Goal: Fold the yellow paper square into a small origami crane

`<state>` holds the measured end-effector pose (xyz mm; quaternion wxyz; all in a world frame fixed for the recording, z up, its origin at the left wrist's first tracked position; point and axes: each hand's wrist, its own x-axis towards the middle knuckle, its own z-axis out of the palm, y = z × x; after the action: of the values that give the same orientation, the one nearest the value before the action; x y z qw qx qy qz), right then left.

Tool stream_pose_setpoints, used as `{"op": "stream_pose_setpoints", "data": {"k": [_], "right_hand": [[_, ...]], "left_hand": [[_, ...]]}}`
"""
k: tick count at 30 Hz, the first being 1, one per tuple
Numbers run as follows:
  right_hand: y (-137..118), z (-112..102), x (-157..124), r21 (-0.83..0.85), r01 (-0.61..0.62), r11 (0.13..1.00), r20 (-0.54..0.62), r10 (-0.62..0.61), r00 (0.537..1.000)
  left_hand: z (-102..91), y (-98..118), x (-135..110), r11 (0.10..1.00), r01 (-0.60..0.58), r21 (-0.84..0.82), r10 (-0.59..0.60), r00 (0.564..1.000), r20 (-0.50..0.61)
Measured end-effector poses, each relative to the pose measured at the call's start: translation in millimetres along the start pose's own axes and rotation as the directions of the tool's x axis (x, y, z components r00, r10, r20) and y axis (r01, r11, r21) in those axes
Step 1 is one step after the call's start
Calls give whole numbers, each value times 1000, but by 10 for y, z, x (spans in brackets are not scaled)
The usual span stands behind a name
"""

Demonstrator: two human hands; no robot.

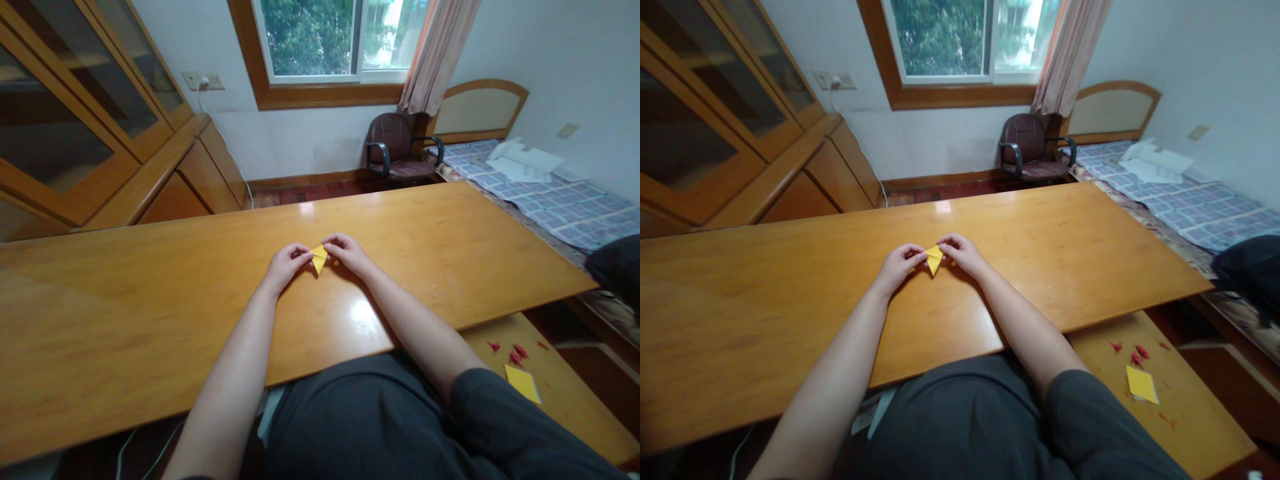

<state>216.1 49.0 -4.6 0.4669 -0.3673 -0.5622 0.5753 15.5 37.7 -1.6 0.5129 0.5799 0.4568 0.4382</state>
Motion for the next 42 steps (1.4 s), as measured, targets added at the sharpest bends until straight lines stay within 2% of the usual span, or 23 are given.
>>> {"op": "stream_pose_setpoints", "data": {"k": [12,23,26,29,33,37,42], "right_hand": [[0,15,-5,-51,0,999,28,2,1000],[-24,18,-2,-21,30,999,19,-29,999],[-2,11,-3,-16,6,1000,33,-6,999],[21,5,-5,-55,-19,998,44,21,999],[41,-1,3,-130,34,991,58,-26,998],[55,-2,18,-158,25,987,53,-17,998],[57,-2,19,-109,1,994,39,3,999]], "left_hand": [[16,4,-5,999,-20,34,21,999,-27],[1,-43,-9,997,-55,45,58,996,-66],[4,-43,-9,998,-53,41,56,996,-74],[4,-38,-12,996,-63,66,69,994,-84],[2,-27,-18,989,-70,128,83,991,-100],[-1,-21,-17,980,-88,178,106,990,-95],[-8,-34,-3,980,-99,172,113,991,-71]]}}
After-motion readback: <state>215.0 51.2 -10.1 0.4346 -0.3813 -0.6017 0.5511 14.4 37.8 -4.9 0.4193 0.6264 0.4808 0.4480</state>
